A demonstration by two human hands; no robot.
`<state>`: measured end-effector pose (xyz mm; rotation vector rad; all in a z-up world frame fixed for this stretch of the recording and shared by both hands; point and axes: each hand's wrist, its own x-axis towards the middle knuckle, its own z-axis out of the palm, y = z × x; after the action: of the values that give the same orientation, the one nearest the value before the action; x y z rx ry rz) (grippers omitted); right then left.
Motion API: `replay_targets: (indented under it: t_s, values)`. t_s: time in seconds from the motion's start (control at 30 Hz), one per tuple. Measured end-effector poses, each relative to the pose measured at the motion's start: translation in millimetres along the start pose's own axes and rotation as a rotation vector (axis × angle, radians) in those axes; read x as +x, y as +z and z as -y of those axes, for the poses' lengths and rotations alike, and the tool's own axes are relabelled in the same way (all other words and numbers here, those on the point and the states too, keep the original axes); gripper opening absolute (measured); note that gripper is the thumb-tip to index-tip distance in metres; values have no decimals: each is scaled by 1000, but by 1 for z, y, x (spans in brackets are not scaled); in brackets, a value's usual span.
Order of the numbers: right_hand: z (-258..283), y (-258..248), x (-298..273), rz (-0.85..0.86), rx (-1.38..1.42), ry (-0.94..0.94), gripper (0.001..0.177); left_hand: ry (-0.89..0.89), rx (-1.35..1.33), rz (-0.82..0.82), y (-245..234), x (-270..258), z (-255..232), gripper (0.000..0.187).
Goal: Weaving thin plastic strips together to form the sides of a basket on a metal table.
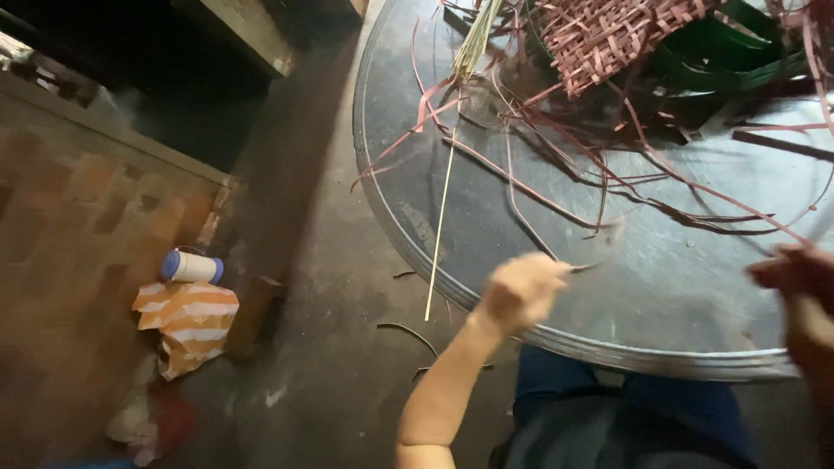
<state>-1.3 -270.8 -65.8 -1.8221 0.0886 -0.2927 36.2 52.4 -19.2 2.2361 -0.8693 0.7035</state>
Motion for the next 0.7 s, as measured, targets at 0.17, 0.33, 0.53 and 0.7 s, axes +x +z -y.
replay_targets:
  t_s: [0.17,0.33,0.53,0.7]
  values:
    - [56,37,-16,106,114,27,20,-357,79,-400,-64,35,88,19]
    - [64,46,-10,166,-287,-412,25,-766,465,-2,-77,43,169,37]
    - [30,61,1,78,-507,-457,26,-934,469,241,-58,44,234,45]
    - [16,62,-1,153,-716,-203,26,-890,520,152,-40,32,261,26]
